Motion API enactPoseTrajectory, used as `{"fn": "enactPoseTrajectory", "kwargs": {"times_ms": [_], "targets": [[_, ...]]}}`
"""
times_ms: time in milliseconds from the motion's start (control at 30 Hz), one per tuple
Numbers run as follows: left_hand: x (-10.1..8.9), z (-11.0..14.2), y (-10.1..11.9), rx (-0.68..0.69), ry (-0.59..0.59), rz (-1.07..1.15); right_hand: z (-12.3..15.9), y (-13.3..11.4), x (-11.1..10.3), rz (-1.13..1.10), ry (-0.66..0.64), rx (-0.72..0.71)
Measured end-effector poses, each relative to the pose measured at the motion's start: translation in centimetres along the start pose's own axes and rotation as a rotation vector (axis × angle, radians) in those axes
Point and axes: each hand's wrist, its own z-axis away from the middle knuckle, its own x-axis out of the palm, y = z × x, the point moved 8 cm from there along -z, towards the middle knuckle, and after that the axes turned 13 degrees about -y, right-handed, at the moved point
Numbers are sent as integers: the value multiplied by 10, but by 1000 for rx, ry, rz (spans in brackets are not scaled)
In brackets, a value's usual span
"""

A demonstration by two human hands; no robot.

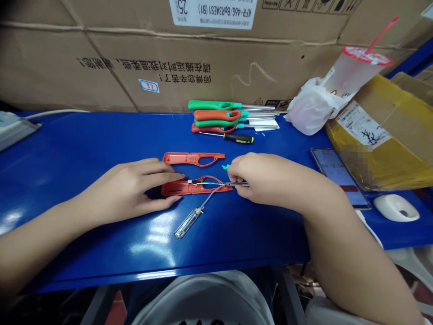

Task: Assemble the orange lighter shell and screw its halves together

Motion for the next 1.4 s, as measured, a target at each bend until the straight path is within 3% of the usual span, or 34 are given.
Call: {"fn": "enactPoseTrajectory", "kwargs": {"times_ms": [133,533,833,1100,1400], "targets": [[6,-3,0,8,-34,41,-3,0,3,4,-69,28],[6,-4,-4,-34,-24,179,-8,-8,0,73,-19,-102],[9,-5,-8,-44,-18,296,-9,-33,2,262,29,-63],[9,-4,-11,-69,-23,306,-4,-27,6,307,13,-20],[9,-3,-11,-57,-5,273,-2,-42,18,387,3,1]]}}
